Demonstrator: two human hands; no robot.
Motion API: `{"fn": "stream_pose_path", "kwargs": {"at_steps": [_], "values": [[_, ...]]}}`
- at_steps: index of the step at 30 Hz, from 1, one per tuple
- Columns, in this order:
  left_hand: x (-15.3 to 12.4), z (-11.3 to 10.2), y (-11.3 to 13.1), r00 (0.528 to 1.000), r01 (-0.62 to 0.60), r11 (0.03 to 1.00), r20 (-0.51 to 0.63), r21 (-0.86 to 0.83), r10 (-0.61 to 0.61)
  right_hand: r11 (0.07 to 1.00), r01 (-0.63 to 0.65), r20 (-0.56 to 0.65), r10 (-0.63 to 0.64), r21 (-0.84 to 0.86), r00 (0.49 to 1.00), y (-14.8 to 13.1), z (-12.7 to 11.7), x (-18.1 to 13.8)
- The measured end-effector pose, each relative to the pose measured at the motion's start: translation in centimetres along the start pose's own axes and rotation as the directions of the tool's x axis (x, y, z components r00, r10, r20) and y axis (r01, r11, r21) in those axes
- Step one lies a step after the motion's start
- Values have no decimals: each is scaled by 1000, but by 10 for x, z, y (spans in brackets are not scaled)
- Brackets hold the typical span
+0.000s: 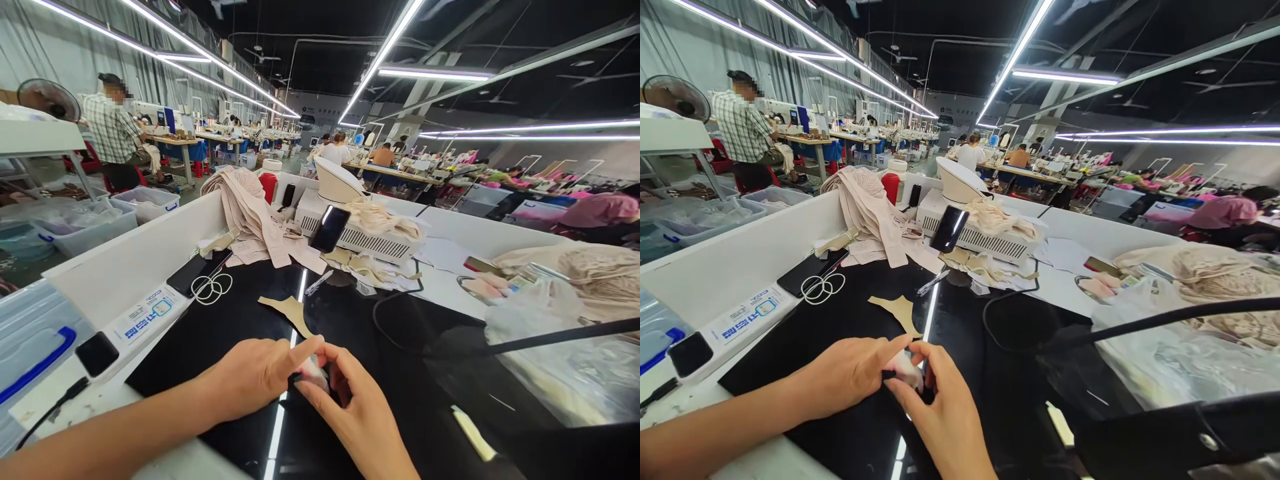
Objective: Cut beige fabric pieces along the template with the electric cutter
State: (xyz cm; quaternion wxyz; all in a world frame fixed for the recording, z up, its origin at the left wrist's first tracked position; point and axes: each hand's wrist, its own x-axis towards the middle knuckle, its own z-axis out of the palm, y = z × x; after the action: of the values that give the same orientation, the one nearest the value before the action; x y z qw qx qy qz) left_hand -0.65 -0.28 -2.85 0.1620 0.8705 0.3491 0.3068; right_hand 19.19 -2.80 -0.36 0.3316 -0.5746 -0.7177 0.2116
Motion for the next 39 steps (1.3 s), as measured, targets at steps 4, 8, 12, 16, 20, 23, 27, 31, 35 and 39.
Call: {"fn": "stream_pose_path", "kwargs": {"at_steps": [4, 8, 12, 16, 20, 23, 27, 31, 35, 39], "values": [[-4, 4, -5, 978, -207, 953, 4, 220, 211, 990, 112, -29, -109, 87, 994, -1, 5, -4], [-4, -1, 1, 981, -196, 975, 10, 109, 196, 974, 182, -40, -178, 135, 983, 0, 3, -9], [1, -16, 16, 982, 158, 938, 149, -307, -116, 958, 220, -51, -214, 182, 975, 5, 1, -10], [7, -26, 21, 893, 451, 607, 340, -655, -296, 941, 279, -98, -265, 190, 959, 9, -1, -9], [12, -26, 15, 838, 541, 275, 482, -795, -254, 932, 320, -109, -305, 171, 946, 9, -4, -9], [14, -26, 12, 790, 595, 120, 552, -795, -267, 902, 408, -86, -400, 139, 913, 8, -5, -10], [14, -28, 11, 738, 649, 64, 606, -758, -296, 857, 508, -83, -502, 83, 861, 6, -4, -9], [13, -29, 10, 742, 643, 65, 601, -763, -297, 858, 508, -80, -503, 73, 861, 7, -3, -9], [14, -27, 9, 755, 616, 65, 565, -785, -334, 870, 492, -95, -486, 44, 869, 10, -2, -9], [14, -26, 10, 753, 614, 76, 553, -786, -356, 879, 476, -109, -471, 27, 875, 10, -1, -9]]}}
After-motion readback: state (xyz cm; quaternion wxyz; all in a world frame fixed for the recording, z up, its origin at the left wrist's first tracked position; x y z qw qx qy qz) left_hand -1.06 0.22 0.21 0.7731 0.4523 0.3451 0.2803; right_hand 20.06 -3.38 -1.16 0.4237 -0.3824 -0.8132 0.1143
